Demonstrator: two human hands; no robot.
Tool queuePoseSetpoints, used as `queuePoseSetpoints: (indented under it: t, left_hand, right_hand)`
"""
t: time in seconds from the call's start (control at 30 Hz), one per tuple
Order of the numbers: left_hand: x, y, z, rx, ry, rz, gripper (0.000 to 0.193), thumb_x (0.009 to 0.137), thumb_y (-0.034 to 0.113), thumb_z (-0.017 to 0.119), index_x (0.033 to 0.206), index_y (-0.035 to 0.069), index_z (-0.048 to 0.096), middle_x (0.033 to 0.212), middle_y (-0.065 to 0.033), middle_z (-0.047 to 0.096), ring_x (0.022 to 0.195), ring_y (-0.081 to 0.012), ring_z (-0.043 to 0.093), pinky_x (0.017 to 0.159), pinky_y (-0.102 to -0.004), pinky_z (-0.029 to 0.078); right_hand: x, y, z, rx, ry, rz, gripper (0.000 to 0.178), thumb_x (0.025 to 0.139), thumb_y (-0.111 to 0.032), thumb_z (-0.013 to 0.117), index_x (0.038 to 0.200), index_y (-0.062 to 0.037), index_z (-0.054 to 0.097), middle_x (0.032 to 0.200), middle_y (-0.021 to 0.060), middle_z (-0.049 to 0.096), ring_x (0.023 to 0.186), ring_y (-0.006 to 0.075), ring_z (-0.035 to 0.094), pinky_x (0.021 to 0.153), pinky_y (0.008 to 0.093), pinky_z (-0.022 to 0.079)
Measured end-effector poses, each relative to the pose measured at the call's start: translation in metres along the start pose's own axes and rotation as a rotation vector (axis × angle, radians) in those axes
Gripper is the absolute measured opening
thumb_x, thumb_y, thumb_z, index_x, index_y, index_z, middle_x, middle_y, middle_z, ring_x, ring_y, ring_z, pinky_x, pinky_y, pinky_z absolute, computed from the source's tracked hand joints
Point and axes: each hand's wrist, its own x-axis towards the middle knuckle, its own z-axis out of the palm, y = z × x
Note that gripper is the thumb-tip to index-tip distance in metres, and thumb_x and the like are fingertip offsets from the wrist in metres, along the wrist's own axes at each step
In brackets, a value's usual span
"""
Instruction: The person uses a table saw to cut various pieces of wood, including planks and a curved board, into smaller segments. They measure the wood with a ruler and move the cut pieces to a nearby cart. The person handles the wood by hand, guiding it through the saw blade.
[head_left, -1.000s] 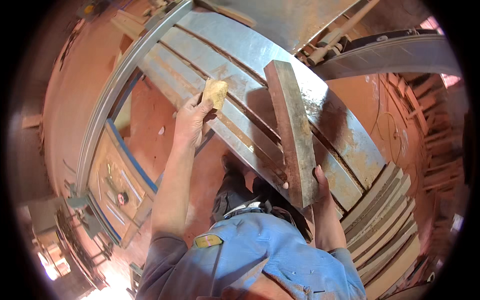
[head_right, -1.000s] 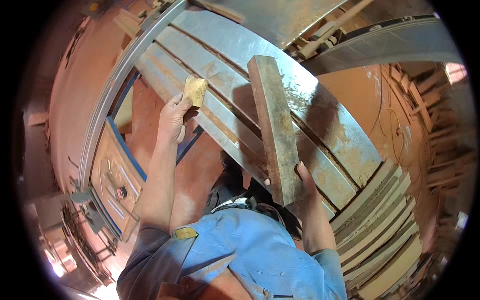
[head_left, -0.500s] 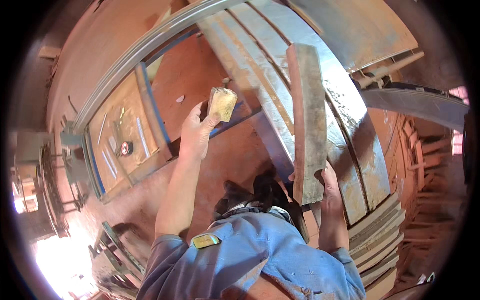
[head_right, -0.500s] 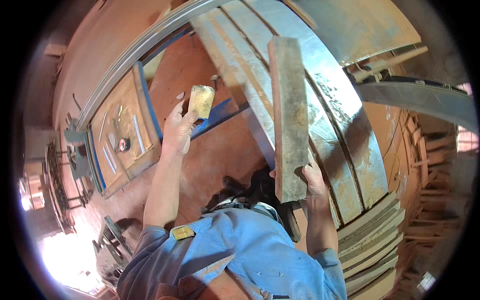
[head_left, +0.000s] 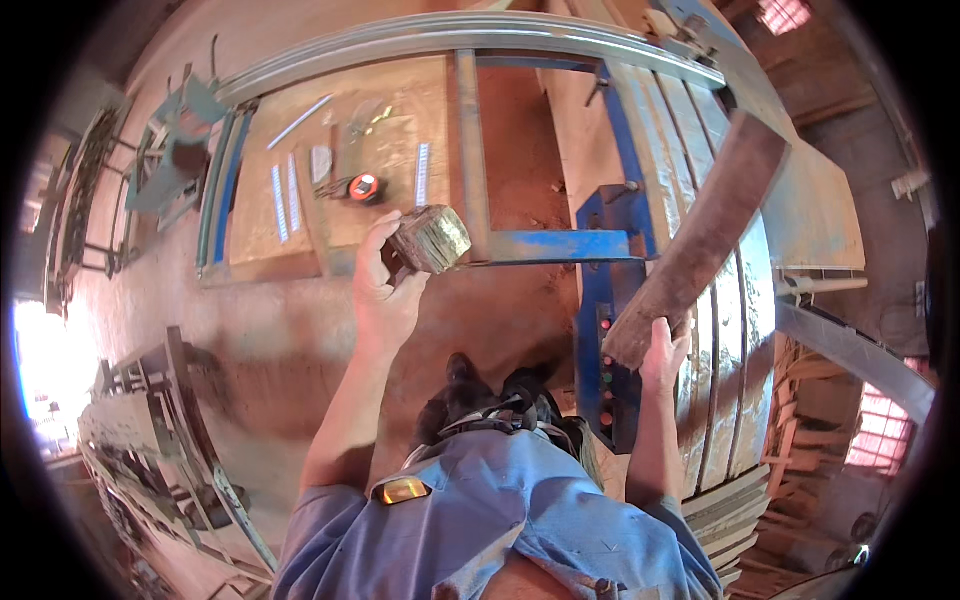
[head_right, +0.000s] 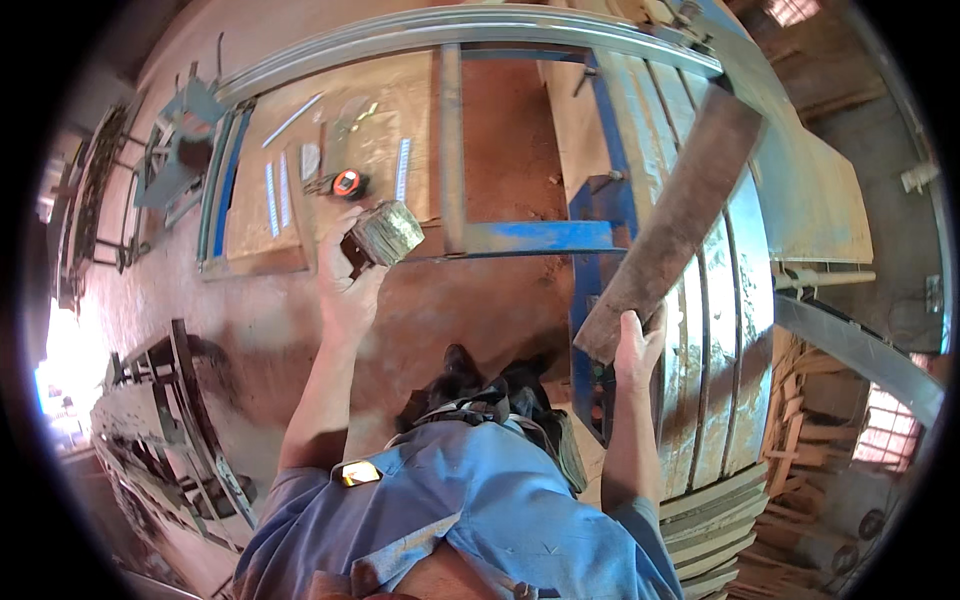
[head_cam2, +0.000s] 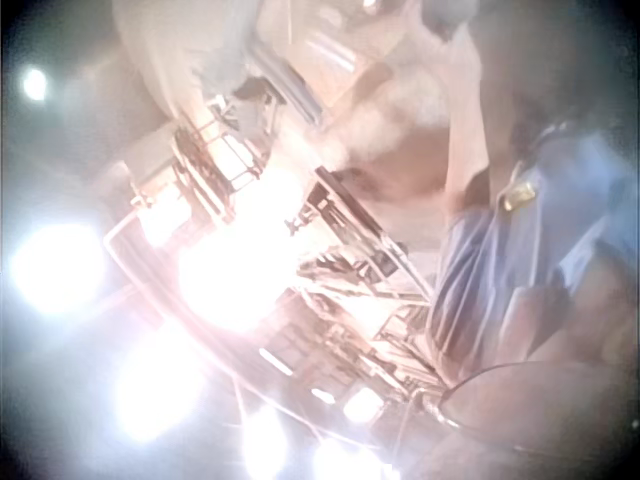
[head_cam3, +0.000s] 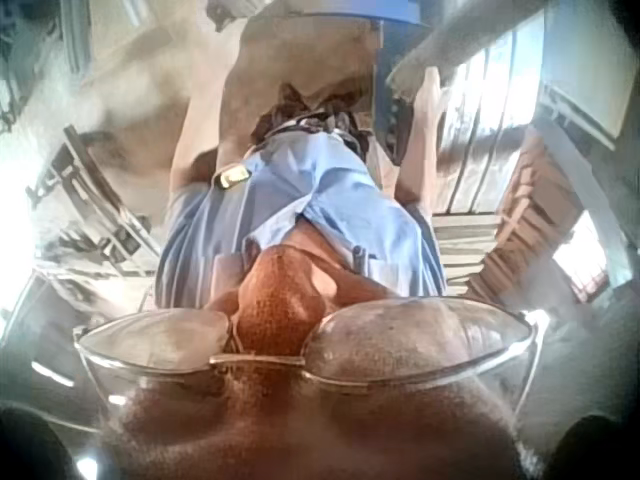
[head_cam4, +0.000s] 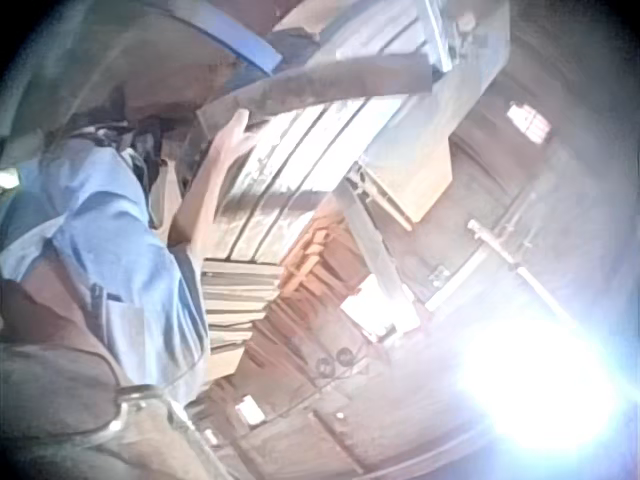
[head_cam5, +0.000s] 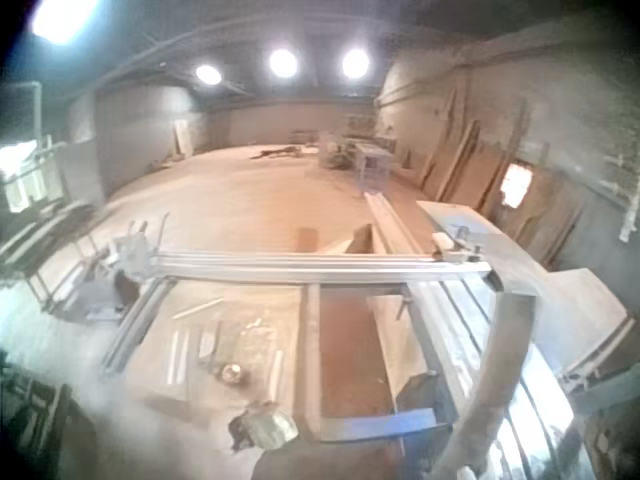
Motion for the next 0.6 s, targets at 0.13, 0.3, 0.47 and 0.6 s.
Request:
queuePoseSetpoints:
  t: [0.13, 0.3, 0.47, 0.6]
  left_hand:
    - [-0.012, 0.005, -0.048, 0.371, 0.072, 0.2, 0.061, 0.074, -0.02, 0.056, 0.13, 0.001, 0.046, 0.137, -0.0164, 0.049, 0.126, -0.0291, 0.052, 0.1, -0.037, 0.049]
    - [-0.03, -0.002, -0.069, 0.48, 0.101, 0.237, 0.054, 0.072, -0.016, 0.057, 0.124, -0.002, 0.051, 0.132, -0.0189, 0.051, 0.121, -0.0338, 0.054, 0.1, -0.0385, 0.046]
    - [-0.063, 0.009, -0.081, 0.481, 0.215, 0.079, 0.052, 0.076, -0.017, 0.057, 0.126, -0.003, 0.05, 0.133, -0.0196, 0.05, 0.122, -0.0316, 0.054, 0.102, -0.0401, 0.045]
    - [-0.086, 0.003, -0.089, 0.401, 0.265, 0.043, 0.058, 0.077, -0.021, 0.054, 0.132, -0.002, 0.045, 0.14, -0.0177, 0.044, 0.127, -0.0294, 0.051, 0.106, -0.0397, 0.044]
  right_hand:
    - [0.004, -0.001, 0.04, -0.218, -0.35, 0.057, 0.052, 0.081, -0.001, 0.065, 0.131, 0.0027, 0.05, 0.119, 0.0114, 0.061, 0.109, 0.0192, 0.059, 0.096, 0.0348, 0.047]
    - [-0.01, 0.043, 0.101, -0.203, -0.601, 0.159, 0.058, 0.079, 0.001, 0.072, 0.132, -0.0008, 0.05, 0.118, 0.0072, 0.064, 0.11, 0.0153, 0.059, 0.096, 0.034, 0.048]
    - [-0.03, 0.11, 0.139, 0.106, -0.604, 0.302, 0.069, 0.079, 0.012, 0.071, 0.139, -0.0036, 0.041, 0.127, 0.0035, 0.059, 0.116, 0.0135, 0.056, 0.099, 0.0319, 0.048]
    - [-0.036, 0.126, 0.15, 0.22, -0.625, 0.448, 0.068, 0.079, 0.015, 0.069, 0.138, -0.0054, 0.041, 0.129, 0.0026, 0.057, 0.119, 0.0136, 0.055, 0.103, 0.0327, 0.046]
